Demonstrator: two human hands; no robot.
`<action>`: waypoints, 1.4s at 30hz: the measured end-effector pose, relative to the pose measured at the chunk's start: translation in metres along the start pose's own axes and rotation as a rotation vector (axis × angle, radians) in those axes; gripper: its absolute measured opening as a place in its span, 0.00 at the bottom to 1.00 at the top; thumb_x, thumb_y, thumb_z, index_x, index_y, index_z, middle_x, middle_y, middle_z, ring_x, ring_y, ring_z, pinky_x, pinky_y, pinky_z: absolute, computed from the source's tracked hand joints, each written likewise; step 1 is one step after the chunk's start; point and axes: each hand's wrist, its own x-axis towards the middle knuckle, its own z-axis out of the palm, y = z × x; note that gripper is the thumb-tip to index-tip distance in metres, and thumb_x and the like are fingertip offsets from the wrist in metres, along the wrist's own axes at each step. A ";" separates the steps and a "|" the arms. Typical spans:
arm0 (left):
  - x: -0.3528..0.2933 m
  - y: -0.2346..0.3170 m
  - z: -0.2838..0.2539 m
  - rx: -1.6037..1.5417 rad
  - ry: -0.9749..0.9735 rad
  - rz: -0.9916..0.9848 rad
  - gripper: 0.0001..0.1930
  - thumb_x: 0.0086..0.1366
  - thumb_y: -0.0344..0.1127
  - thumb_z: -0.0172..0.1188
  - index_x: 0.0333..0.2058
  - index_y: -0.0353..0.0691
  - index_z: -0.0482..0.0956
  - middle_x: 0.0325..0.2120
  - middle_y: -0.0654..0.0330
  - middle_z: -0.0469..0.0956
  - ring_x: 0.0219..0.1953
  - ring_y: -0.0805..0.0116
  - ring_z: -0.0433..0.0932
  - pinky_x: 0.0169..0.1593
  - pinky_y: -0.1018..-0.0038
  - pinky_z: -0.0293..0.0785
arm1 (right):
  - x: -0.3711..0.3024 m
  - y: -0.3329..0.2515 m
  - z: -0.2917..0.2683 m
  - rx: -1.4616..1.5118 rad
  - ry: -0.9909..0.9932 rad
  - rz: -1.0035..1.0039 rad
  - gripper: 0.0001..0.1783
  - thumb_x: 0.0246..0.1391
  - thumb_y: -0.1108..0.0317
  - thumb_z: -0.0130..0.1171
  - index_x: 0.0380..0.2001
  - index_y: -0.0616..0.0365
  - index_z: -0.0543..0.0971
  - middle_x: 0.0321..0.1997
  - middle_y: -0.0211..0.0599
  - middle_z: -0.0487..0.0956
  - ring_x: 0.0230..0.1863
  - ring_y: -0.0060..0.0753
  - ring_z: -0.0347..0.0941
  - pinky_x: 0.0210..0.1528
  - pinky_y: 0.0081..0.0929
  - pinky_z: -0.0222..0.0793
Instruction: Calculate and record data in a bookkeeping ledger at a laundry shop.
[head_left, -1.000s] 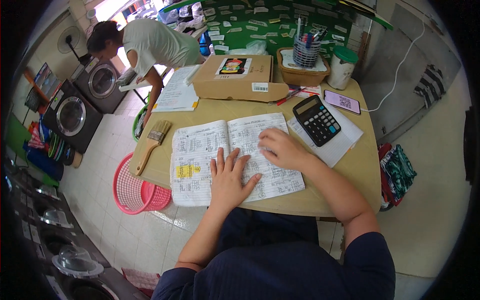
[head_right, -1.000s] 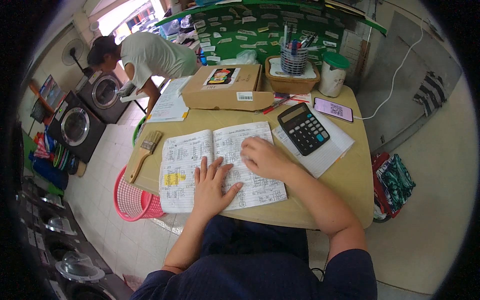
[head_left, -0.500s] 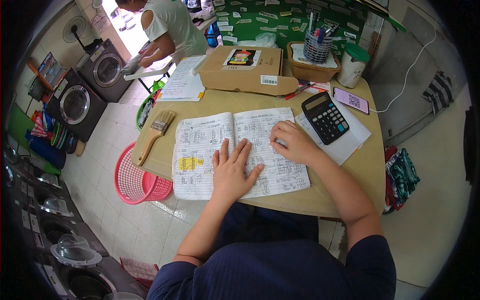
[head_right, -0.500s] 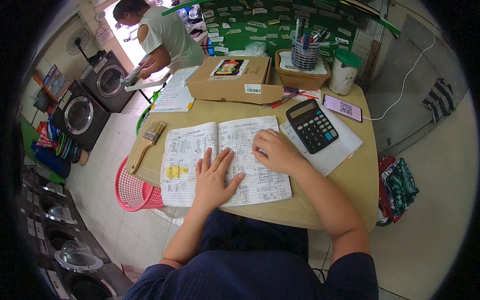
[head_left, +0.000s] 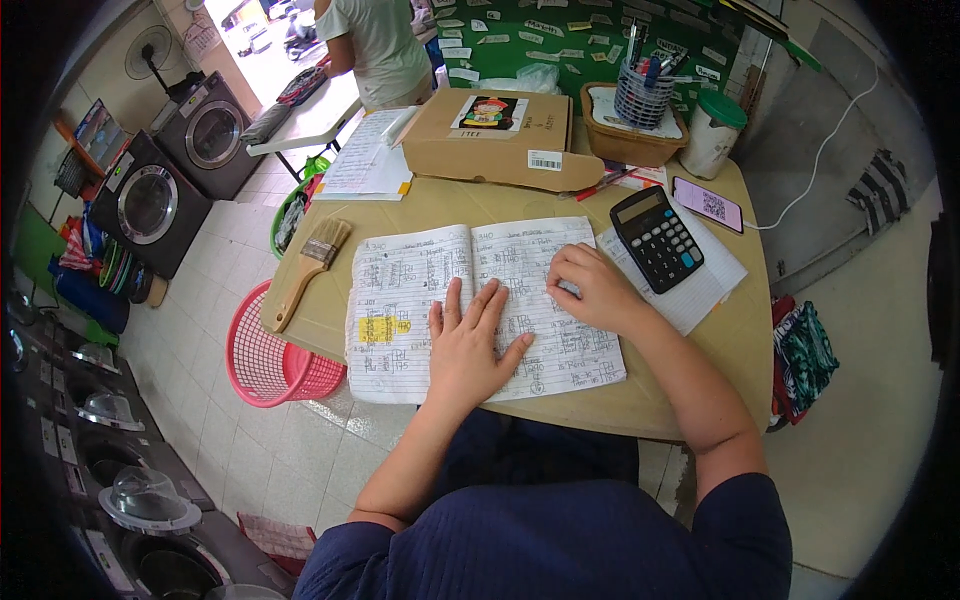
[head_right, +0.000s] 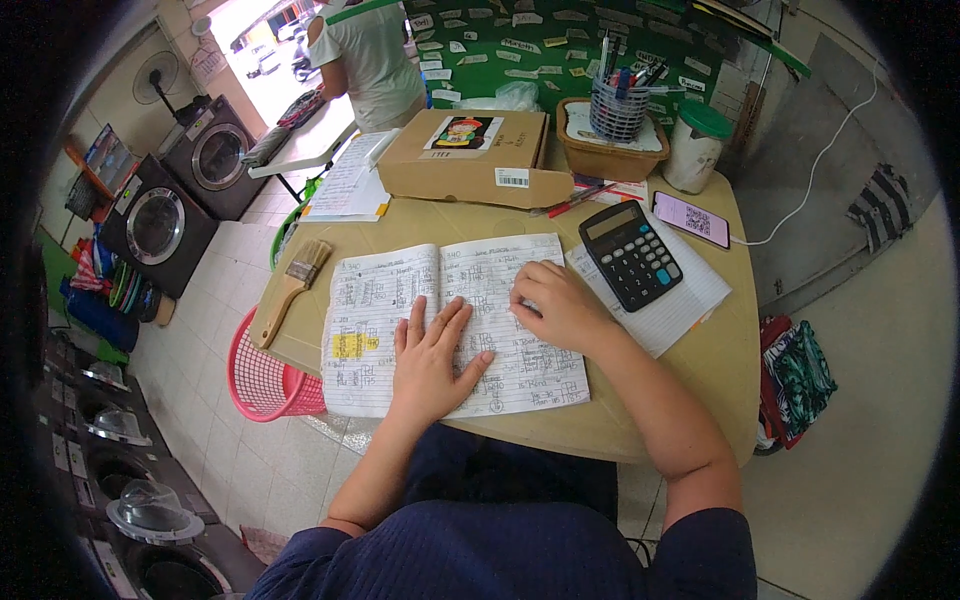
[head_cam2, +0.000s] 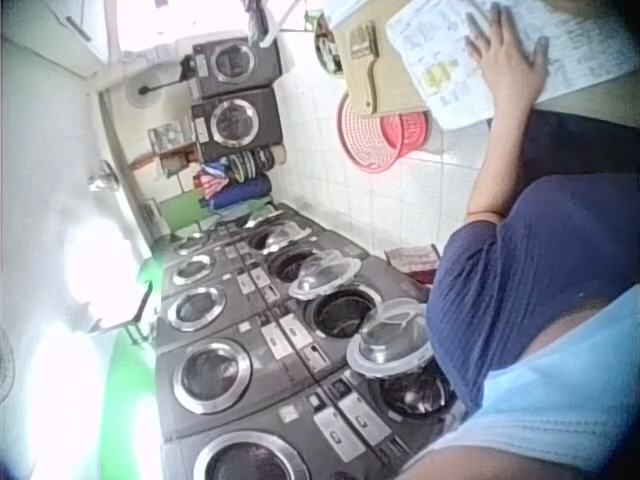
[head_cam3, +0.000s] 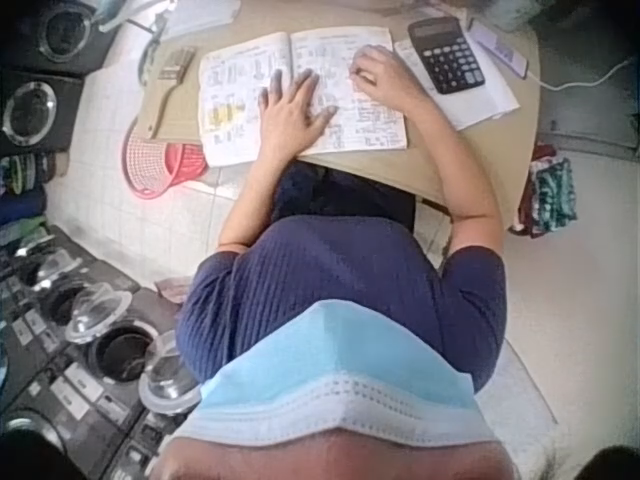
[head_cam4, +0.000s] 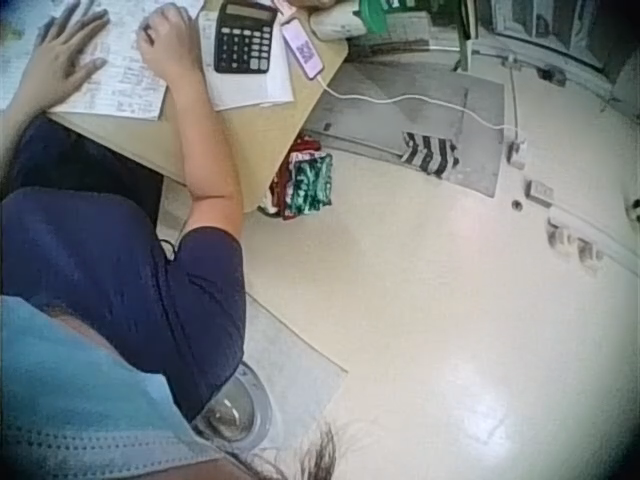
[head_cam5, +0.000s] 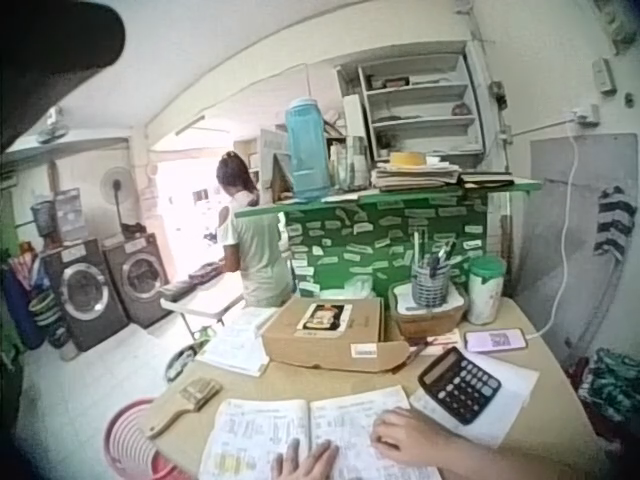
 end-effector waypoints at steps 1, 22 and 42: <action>0.000 0.000 0.000 -0.005 0.000 0.000 0.35 0.64 0.60 0.59 0.63 0.43 0.71 0.66 0.58 0.68 0.72 0.40 0.53 0.70 0.40 0.46 | 0.000 0.000 0.000 0.003 -0.001 0.007 0.05 0.52 0.70 0.65 0.30 0.58 0.79 0.39 0.36 0.76 0.47 0.43 0.73 0.51 0.38 0.70; 0.001 0.001 -0.001 -0.046 0.010 0.008 0.33 0.63 0.59 0.61 0.61 0.47 0.72 0.65 0.58 0.68 0.71 0.39 0.54 0.68 0.38 0.48 | 0.000 -0.018 0.000 0.114 -0.156 -0.221 0.06 0.49 0.68 0.67 0.26 0.56 0.80 0.32 0.37 0.76 0.39 0.45 0.75 0.43 0.40 0.70; -0.001 -0.003 -0.002 -0.042 -0.005 -0.022 0.33 0.63 0.60 0.60 0.61 0.47 0.73 0.66 0.58 0.67 0.73 0.41 0.52 0.70 0.39 0.46 | -0.002 0.007 0.004 -0.081 0.111 0.277 0.08 0.51 0.69 0.67 0.33 0.58 0.80 0.37 0.40 0.76 0.43 0.48 0.75 0.46 0.41 0.72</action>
